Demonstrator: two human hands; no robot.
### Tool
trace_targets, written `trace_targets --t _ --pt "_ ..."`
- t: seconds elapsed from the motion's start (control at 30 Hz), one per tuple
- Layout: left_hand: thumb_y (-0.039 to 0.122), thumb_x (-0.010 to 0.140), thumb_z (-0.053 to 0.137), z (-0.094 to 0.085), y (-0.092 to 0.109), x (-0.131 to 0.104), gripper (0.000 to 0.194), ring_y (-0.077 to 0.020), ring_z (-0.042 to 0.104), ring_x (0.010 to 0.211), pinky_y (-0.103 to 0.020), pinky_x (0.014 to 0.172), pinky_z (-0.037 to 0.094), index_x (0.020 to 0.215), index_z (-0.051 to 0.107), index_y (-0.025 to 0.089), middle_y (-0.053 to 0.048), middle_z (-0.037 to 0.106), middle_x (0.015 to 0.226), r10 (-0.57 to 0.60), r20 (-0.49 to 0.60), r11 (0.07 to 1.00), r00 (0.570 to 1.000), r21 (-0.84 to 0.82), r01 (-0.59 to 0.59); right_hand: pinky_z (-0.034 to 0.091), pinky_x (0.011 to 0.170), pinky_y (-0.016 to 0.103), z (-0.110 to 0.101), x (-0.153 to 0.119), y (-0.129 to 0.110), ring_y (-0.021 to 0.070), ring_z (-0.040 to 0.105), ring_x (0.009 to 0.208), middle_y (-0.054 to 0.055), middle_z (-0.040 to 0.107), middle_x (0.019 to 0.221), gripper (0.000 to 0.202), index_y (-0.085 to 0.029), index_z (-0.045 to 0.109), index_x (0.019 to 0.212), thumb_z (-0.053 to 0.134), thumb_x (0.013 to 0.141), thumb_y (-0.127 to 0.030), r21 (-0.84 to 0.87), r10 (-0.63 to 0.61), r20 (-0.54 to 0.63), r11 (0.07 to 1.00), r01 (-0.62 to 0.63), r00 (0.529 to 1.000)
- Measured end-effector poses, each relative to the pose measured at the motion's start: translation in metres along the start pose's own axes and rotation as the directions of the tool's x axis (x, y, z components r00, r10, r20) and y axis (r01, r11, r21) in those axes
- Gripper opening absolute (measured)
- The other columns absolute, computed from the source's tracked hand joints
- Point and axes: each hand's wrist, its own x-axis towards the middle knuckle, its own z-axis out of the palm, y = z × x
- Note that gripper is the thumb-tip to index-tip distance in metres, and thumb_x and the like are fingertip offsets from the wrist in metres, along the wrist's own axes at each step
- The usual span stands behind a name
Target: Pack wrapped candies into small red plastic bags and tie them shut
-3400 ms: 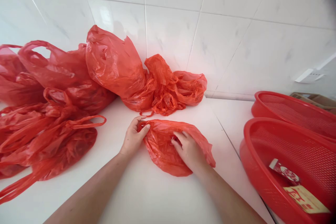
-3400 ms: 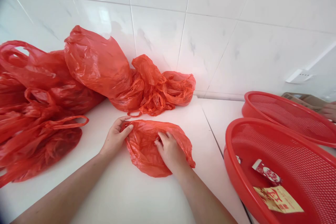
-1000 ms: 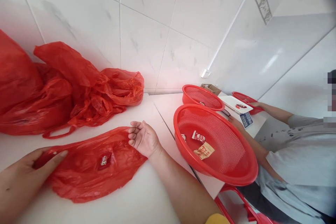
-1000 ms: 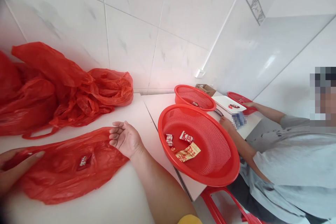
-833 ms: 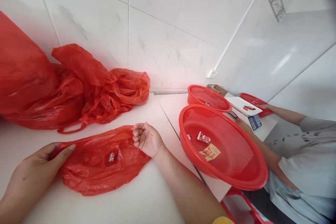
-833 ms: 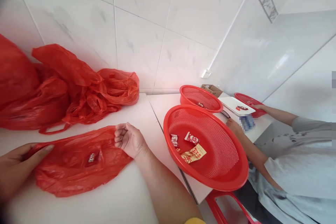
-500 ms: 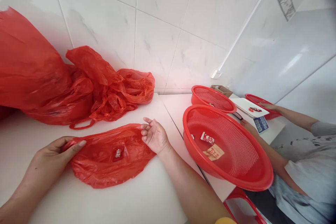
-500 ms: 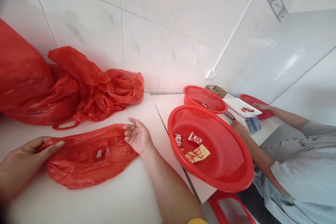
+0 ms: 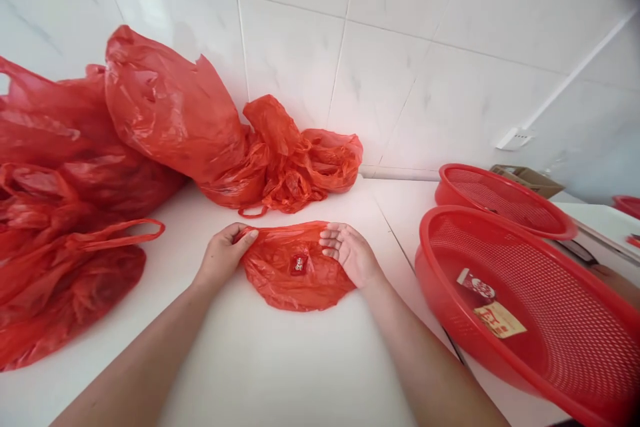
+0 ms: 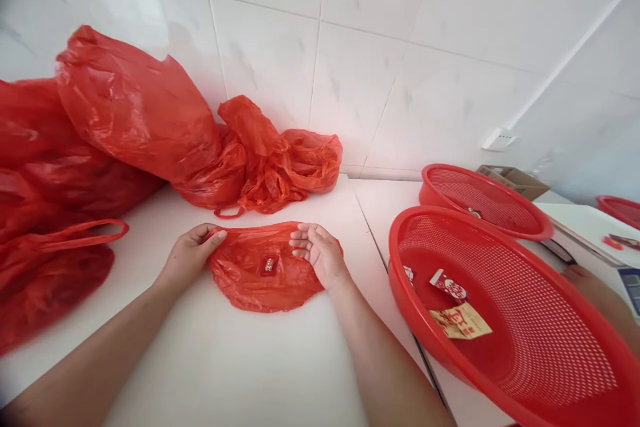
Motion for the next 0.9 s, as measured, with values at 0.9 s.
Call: trace_targets --t 0.9 --pt "0.052 0.079 0.056 -0.005 0.0 -0.001 0.036 -0.0147 0.06 0.074 -0.02 0.066 0.043 0.093 0.063 0.02 0.005 0.067 0.081 -0.054 0.05 0.971 0.997 0.236 0.041 0.052 0.077 0.037 -0.06 -0.187 -0.145 0.0246 0.063 0.099 0.007 0.066 0.111 0.032 -0.027 0.062 0.109 0.057 0.081 -0.041 -0.932 -0.493 -0.308 -0.015 -0.361 0.814"
